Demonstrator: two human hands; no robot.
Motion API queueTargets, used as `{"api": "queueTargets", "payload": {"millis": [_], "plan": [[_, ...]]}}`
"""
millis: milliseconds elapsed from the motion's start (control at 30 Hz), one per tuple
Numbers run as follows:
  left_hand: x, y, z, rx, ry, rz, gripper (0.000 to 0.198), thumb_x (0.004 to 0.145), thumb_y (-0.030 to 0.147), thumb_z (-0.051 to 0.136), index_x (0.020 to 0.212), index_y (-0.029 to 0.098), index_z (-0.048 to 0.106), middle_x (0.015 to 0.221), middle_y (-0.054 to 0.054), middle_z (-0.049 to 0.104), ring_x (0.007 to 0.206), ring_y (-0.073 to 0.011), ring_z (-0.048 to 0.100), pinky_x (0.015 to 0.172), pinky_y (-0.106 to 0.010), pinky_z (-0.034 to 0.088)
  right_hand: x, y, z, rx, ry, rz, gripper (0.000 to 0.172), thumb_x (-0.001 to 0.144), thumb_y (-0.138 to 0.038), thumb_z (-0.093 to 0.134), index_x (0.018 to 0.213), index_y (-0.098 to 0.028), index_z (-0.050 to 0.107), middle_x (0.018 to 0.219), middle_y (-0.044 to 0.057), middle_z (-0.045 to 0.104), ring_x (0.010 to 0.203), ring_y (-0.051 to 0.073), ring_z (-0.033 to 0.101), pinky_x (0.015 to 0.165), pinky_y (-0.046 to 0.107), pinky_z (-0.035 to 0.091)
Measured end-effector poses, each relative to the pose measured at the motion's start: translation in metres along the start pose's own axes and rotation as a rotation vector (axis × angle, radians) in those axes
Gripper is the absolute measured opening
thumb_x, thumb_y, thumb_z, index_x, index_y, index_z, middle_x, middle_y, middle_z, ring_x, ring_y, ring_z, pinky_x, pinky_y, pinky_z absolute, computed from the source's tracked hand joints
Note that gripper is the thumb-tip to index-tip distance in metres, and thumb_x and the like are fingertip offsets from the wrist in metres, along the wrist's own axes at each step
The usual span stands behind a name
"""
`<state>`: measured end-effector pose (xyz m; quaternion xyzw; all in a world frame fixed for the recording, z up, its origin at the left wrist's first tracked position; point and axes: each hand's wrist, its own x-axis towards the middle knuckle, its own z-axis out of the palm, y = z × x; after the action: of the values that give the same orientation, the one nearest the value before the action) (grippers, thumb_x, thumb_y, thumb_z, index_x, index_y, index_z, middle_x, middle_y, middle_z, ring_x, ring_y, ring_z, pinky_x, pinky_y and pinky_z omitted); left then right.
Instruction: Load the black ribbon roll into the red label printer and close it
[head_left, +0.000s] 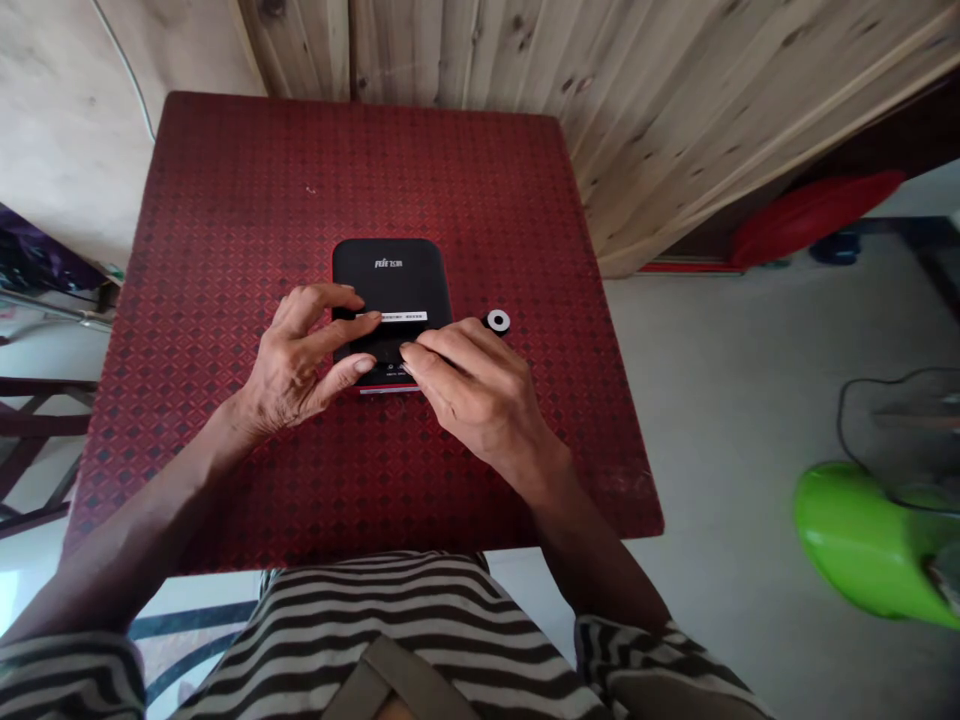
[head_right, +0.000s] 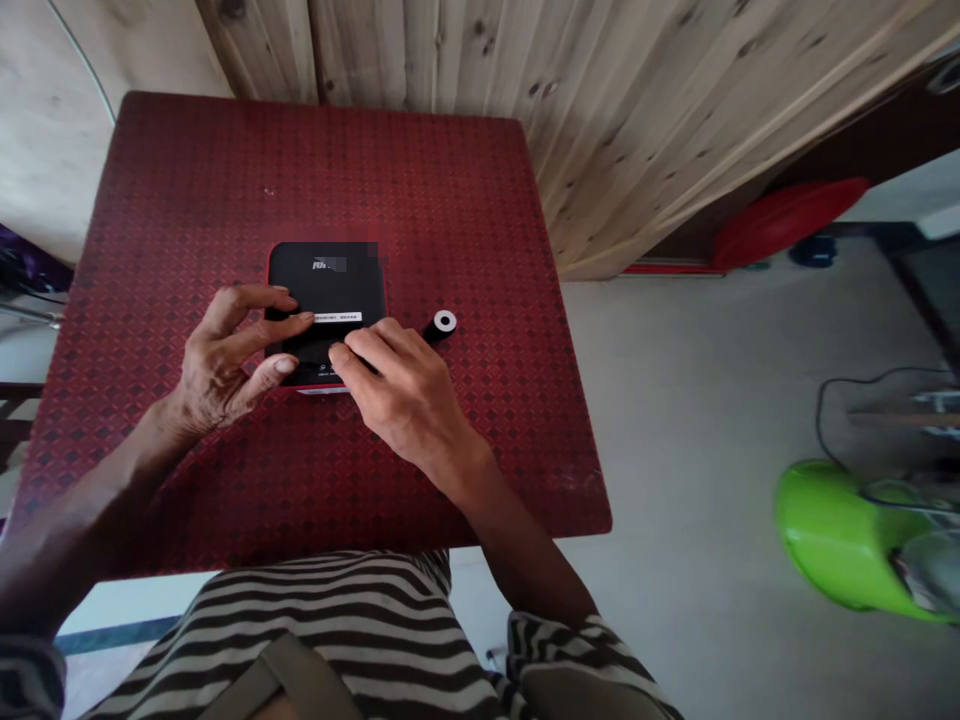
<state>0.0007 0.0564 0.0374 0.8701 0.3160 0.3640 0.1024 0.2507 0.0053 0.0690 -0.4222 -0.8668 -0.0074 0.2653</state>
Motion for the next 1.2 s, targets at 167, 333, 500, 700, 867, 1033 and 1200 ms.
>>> {"api": "queueTargets", "payload": {"millis": [167, 333, 500, 700, 867, 1033, 1200], "plan": [[-0.004, -0.002, 0.002, 0.054, -0.035, -0.004, 0.052, 0.103, 0.065, 0.055, 0.137, 0.028, 0.068, 0.136, -0.012, 0.065, 0.128, -0.0312, 0.063, 0.107, -0.054, 0.057, -0.004, 0.0, -0.001, 0.108, 0.067, 0.018, 0.02, 0.106, -0.018, 0.059, 0.118, -0.016, 0.075, 0.11, 0.012, 0.079, 0.099, 0.025, 0.07, 0.092, 0.044, 0.063], [-0.01, 0.007, 0.006, 0.061, -0.046, 0.004, 0.071, 0.1, 0.076, 0.052, 0.152, 0.028, 0.055, 0.142, -0.016, 0.061, 0.137, -0.0359, 0.059, 0.112, -0.058, 0.053, -0.018, 0.004, 0.0, 0.245, 0.234, 0.192, 0.026, 0.103, -0.026, 0.068, 0.129, -0.028, 0.071, 0.116, 0.008, 0.079, 0.104, 0.025, 0.075, 0.094, 0.046, 0.064], [-0.027, 0.026, 0.008, 0.119, 0.111, -0.075, 0.074, 0.095, 0.063, 0.072, 0.155, 0.024, 0.051, 0.144, -0.017, 0.06, 0.137, -0.0333, 0.06, 0.115, -0.05, 0.054, -0.04, 0.003, 0.024, 0.388, 0.412, 0.508, 0.014, 0.108, -0.031, 0.056, 0.114, -0.027, 0.068, 0.103, 0.005, 0.077, 0.087, 0.02, 0.076, 0.076, 0.036, 0.063], [-0.045, 0.025, 0.01, 0.301, 0.157, -0.066, 0.056, 0.092, 0.048, 0.081, 0.14, 0.03, 0.058, 0.133, -0.012, 0.067, 0.119, -0.0287, 0.069, 0.1, -0.045, 0.061, -0.05, -0.003, 0.055, 0.444, 0.384, 0.585, 0.028, 0.111, -0.044, 0.046, 0.121, -0.024, 0.062, 0.102, 0.007, 0.075, 0.078, 0.018, 0.073, 0.073, 0.035, 0.062], [-0.044, 0.021, 0.01, 0.278, 0.162, -0.07, 0.057, 0.092, 0.046, 0.083, 0.141, 0.031, 0.058, 0.133, -0.01, 0.068, 0.118, -0.027, 0.07, 0.1, -0.042, 0.062, -0.05, 0.002, 0.061, 0.44, 0.32, 0.498, 0.046, 0.114, -0.052, 0.033, 0.129, -0.022, 0.065, 0.11, 0.011, 0.075, 0.081, 0.019, 0.073, 0.077, 0.036, 0.062], [-0.045, 0.023, 0.01, 0.263, 0.163, -0.068, 0.06, 0.091, 0.043, 0.084, 0.143, 0.028, 0.058, 0.13, -0.011, 0.069, 0.118, -0.0258, 0.071, 0.101, -0.041, 0.063, -0.054, 0.003, 0.068, 0.403, 0.324, 0.443, 0.052, 0.112, -0.058, 0.034, 0.134, -0.022, 0.064, 0.118, 0.014, 0.075, 0.089, 0.022, 0.074, 0.08, 0.039, 0.064], [-0.045, 0.025, 0.01, 0.256, 0.168, -0.075, 0.064, 0.09, 0.039, 0.086, 0.145, 0.027, 0.057, 0.129, -0.01, 0.071, 0.118, -0.0251, 0.072, 0.1, -0.039, 0.065, -0.054, 0.003, 0.067, 0.34, 0.294, 0.421, 0.052, 0.113, -0.056, 0.032, 0.14, -0.022, 0.062, 0.116, 0.014, 0.075, 0.086, 0.022, 0.074, 0.08, 0.039, 0.065]]}}
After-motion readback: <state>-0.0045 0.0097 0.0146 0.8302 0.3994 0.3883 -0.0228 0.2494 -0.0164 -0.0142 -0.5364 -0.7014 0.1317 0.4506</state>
